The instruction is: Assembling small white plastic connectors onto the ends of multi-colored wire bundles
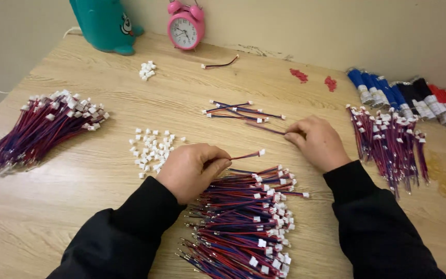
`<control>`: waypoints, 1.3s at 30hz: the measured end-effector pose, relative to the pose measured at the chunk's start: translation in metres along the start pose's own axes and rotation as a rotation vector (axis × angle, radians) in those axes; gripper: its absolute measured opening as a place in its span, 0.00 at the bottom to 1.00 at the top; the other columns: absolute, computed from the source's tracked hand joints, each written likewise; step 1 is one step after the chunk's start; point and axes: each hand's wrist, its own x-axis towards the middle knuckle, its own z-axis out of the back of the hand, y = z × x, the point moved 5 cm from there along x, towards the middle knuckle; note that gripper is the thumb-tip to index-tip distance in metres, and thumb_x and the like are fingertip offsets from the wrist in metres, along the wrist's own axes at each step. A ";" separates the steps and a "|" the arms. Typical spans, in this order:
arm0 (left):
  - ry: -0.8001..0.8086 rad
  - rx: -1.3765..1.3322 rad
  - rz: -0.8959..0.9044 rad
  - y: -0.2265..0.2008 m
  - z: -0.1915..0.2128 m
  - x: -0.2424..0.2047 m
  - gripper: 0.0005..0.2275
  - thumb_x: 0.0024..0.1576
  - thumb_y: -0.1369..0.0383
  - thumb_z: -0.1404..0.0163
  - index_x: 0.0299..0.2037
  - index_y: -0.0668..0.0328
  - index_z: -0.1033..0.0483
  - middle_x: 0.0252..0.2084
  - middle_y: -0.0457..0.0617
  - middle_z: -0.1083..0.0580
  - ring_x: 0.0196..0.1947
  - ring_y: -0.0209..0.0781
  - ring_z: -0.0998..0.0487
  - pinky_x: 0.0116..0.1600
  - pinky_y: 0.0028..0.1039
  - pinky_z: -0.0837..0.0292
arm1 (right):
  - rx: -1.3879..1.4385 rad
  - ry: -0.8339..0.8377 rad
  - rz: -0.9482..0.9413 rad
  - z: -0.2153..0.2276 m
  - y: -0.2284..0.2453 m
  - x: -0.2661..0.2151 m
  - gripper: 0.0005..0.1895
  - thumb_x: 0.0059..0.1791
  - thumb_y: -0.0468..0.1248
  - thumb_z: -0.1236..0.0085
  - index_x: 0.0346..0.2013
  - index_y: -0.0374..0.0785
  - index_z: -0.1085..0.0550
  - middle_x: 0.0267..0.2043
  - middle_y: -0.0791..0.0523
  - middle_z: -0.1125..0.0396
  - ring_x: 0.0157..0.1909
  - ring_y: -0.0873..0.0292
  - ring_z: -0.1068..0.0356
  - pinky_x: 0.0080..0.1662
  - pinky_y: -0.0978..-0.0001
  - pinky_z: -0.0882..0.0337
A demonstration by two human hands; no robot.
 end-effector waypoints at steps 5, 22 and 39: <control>-0.018 -0.025 0.042 0.005 0.002 0.001 0.07 0.54 0.61 0.48 0.39 0.43 0.18 0.33 0.47 0.20 0.41 0.50 0.20 0.44 0.37 0.25 | 0.040 0.060 0.046 0.004 0.022 0.002 0.08 0.47 0.45 0.42 0.36 0.48 0.22 0.35 0.53 0.31 0.47 0.48 0.30 0.52 0.58 0.32; -0.065 -0.005 -0.082 0.003 0.007 0.004 0.06 0.53 0.65 0.47 0.37 0.47 0.18 0.28 0.49 0.21 0.36 0.52 0.19 0.39 0.35 0.24 | -0.020 -0.015 0.254 -0.044 0.056 0.124 0.07 0.45 0.44 0.41 0.37 0.55 0.21 0.39 0.52 0.29 0.45 0.42 0.29 0.48 0.52 0.29; -0.119 0.043 -0.147 0.003 0.008 0.002 0.06 0.53 0.66 0.47 0.37 0.51 0.18 0.29 0.52 0.21 0.34 0.54 0.19 0.38 0.36 0.24 | 0.158 0.157 0.341 0.002 0.085 0.064 0.31 0.43 0.53 0.38 0.55 0.42 0.30 0.56 0.46 0.34 0.59 0.40 0.36 0.59 0.48 0.38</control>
